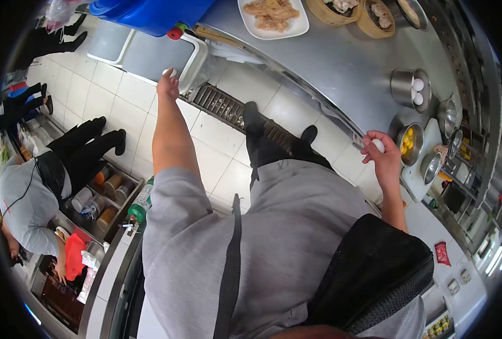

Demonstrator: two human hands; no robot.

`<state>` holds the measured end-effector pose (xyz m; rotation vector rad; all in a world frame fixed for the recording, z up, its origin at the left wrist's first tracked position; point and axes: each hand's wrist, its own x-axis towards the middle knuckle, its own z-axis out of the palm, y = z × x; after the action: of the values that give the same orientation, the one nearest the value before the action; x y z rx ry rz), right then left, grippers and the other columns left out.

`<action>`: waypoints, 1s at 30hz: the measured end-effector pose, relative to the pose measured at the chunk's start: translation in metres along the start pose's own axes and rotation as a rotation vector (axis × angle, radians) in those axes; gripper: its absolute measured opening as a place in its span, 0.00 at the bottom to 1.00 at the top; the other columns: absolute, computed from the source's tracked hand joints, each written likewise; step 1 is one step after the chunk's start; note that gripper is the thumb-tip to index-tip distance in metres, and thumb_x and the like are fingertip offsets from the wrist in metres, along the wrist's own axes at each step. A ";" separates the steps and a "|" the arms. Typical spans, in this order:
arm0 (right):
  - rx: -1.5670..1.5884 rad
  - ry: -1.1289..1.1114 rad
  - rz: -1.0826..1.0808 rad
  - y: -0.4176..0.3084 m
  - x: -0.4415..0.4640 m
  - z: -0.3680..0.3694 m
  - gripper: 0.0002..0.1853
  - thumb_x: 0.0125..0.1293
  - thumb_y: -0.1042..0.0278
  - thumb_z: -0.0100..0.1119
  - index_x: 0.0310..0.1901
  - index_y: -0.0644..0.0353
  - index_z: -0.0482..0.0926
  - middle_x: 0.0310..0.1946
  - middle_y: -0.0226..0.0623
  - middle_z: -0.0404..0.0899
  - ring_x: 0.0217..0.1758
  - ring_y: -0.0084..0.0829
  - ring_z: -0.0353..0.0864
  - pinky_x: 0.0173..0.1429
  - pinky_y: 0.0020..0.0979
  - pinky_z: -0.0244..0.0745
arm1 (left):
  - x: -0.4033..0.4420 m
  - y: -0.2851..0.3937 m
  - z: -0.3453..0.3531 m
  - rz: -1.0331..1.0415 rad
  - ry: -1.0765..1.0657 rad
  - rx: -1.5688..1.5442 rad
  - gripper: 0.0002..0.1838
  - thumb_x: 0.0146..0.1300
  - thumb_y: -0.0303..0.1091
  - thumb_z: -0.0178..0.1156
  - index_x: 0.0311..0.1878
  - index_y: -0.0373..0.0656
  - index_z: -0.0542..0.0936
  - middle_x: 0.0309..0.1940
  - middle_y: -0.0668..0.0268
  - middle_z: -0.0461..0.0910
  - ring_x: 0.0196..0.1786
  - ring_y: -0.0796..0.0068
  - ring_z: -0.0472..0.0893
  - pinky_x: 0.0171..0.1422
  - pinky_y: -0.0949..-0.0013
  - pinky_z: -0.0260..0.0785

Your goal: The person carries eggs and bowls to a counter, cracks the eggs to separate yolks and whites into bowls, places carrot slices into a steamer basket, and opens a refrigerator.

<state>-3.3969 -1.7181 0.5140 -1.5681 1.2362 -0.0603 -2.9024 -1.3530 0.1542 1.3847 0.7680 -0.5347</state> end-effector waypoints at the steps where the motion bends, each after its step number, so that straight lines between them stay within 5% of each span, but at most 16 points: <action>1: -0.019 0.005 0.010 -0.002 -0.001 0.003 0.14 0.69 0.73 0.69 0.53 0.67 0.83 0.41 0.35 0.86 0.35 0.22 0.85 0.32 0.24 0.81 | -0.001 0.000 -0.002 -0.006 -0.001 0.007 0.24 0.72 0.35 0.65 0.67 0.36 0.78 0.59 0.50 0.79 0.54 0.63 0.83 0.63 0.68 0.76; 3: -0.039 -0.005 -0.017 -0.006 -0.002 0.010 0.13 0.69 0.72 0.69 0.52 0.66 0.83 0.41 0.34 0.85 0.35 0.22 0.85 0.32 0.25 0.81 | 0.006 -0.009 -0.003 -0.011 -0.017 -0.109 0.19 0.72 0.35 0.65 0.62 0.39 0.81 0.51 0.57 0.83 0.52 0.64 0.83 0.57 0.69 0.74; 5: -0.071 -0.016 -0.063 -0.009 0.000 0.011 0.13 0.69 0.71 0.70 0.52 0.65 0.84 0.40 0.34 0.85 0.35 0.22 0.85 0.32 0.25 0.80 | 0.007 -0.027 -0.004 0.188 0.003 0.038 0.21 0.65 0.32 0.66 0.57 0.31 0.81 0.52 0.51 0.83 0.49 0.60 0.81 0.57 0.58 0.74; 7: -0.058 0.002 -0.086 -0.010 0.004 0.007 0.13 0.70 0.68 0.69 0.52 0.64 0.84 0.40 0.34 0.85 0.35 0.23 0.86 0.31 0.25 0.80 | -0.030 -0.051 0.023 0.651 0.140 0.507 0.24 0.63 0.35 0.68 0.55 0.25 0.78 0.49 0.48 0.84 0.47 0.56 0.81 0.57 0.54 0.75; 9: -0.010 0.083 -0.094 -0.010 0.003 -0.001 0.13 0.70 0.67 0.69 0.52 0.64 0.84 0.40 0.34 0.85 0.35 0.23 0.86 0.31 0.26 0.80 | -0.095 -0.075 0.051 0.728 -0.069 0.490 0.13 0.68 0.29 0.65 0.50 0.29 0.80 0.45 0.57 0.84 0.44 0.69 0.81 0.52 0.66 0.76; 11: 0.242 0.062 0.016 -0.005 0.004 -0.015 0.14 0.72 0.62 0.68 0.51 0.63 0.82 0.38 0.34 0.83 0.30 0.24 0.85 0.28 0.26 0.79 | -0.172 -0.099 0.080 0.780 -0.507 0.528 0.08 0.72 0.29 0.62 0.48 0.35 0.83 0.35 0.67 0.83 0.38 0.77 0.79 0.43 0.71 0.75; 12: 0.267 0.097 0.014 -0.001 0.001 -0.024 0.14 0.72 0.62 0.68 0.51 0.63 0.82 0.38 0.34 0.83 0.30 0.24 0.85 0.28 0.26 0.79 | -0.210 -0.112 0.093 0.581 -0.660 0.573 0.08 0.72 0.30 0.63 0.49 0.38 0.85 0.32 0.67 0.83 0.32 0.79 0.78 0.39 0.69 0.75; 13: 0.370 0.139 0.089 0.001 -0.001 -0.033 0.14 0.73 0.60 0.67 0.50 0.62 0.81 0.37 0.34 0.82 0.27 0.24 0.82 0.25 0.26 0.75 | -0.260 -0.117 0.113 0.864 -0.731 0.862 0.10 0.71 0.30 0.64 0.52 0.40 0.86 0.30 0.63 0.85 0.27 0.77 0.78 0.36 0.67 0.76; 17: 0.699 0.204 0.130 0.033 -0.004 -0.072 0.15 0.74 0.55 0.66 0.48 0.58 0.76 0.34 0.30 0.78 0.20 0.20 0.72 0.20 0.24 0.61 | -0.425 -0.119 0.216 1.017 -1.326 0.781 0.14 0.66 0.29 0.66 0.54 0.42 0.86 0.42 0.58 0.87 0.38 0.65 0.85 0.46 0.63 0.80; 18: 0.761 0.191 0.107 0.047 -0.003 -0.083 0.10 0.76 0.62 0.60 0.52 0.54 0.76 0.34 0.31 0.78 0.21 0.22 0.72 0.21 0.24 0.59 | -0.453 -0.123 0.249 1.158 -1.338 0.774 0.15 0.65 0.30 0.66 0.55 0.43 0.86 0.44 0.57 0.86 0.43 0.61 0.85 0.50 0.60 0.79; 23: 0.976 0.110 -0.001 0.093 -0.012 -0.138 0.13 0.71 0.72 0.58 0.56 0.54 0.73 0.42 0.36 0.79 0.31 0.26 0.78 0.31 0.29 0.68 | -0.521 -0.160 0.435 1.788 -1.154 0.908 0.23 0.63 0.37 0.68 0.62 0.45 0.83 0.56 0.54 0.85 0.62 0.53 0.82 0.76 0.47 0.64; 25: 1.057 0.051 -0.052 0.112 -0.014 -0.160 0.15 0.70 0.74 0.57 0.57 0.55 0.72 0.44 0.37 0.79 0.33 0.26 0.78 0.33 0.30 0.71 | -0.515 -0.178 0.488 1.910 -1.062 1.376 0.27 0.60 0.45 0.70 0.63 0.51 0.84 0.60 0.57 0.85 0.67 0.54 0.79 0.82 0.42 0.54; 26: 1.044 0.056 -0.052 0.122 -0.014 -0.172 0.17 0.70 0.76 0.56 0.59 0.56 0.71 0.46 0.38 0.79 0.33 0.27 0.79 0.34 0.31 0.73 | -0.518 -0.179 0.503 1.917 -1.061 1.397 0.27 0.60 0.45 0.70 0.63 0.51 0.84 0.60 0.57 0.85 0.67 0.54 0.79 0.82 0.42 0.54; 28: 1.004 0.078 -0.054 0.143 -0.016 -0.197 0.17 0.71 0.76 0.56 0.59 0.56 0.71 0.47 0.39 0.79 0.33 0.27 0.79 0.33 0.31 0.74 | -0.530 -0.172 0.524 1.613 -1.121 1.920 0.31 0.57 0.50 0.71 0.65 0.56 0.83 0.62 0.59 0.84 0.69 0.55 0.78 0.84 0.38 0.46; 30: 0.942 0.118 -0.038 0.161 -0.017 -0.221 0.18 0.73 0.76 0.54 0.62 0.57 0.70 0.49 0.39 0.79 0.32 0.26 0.79 0.33 0.30 0.74 | -0.538 -0.172 0.528 1.629 -1.072 2.000 0.31 0.56 0.51 0.72 0.65 0.58 0.83 0.62 0.60 0.84 0.69 0.53 0.78 0.85 0.38 0.44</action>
<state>-3.6432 -1.8377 0.4949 -0.7637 1.0261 -0.6684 -3.2944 -1.9509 0.4501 2.2276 -2.3229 -0.4178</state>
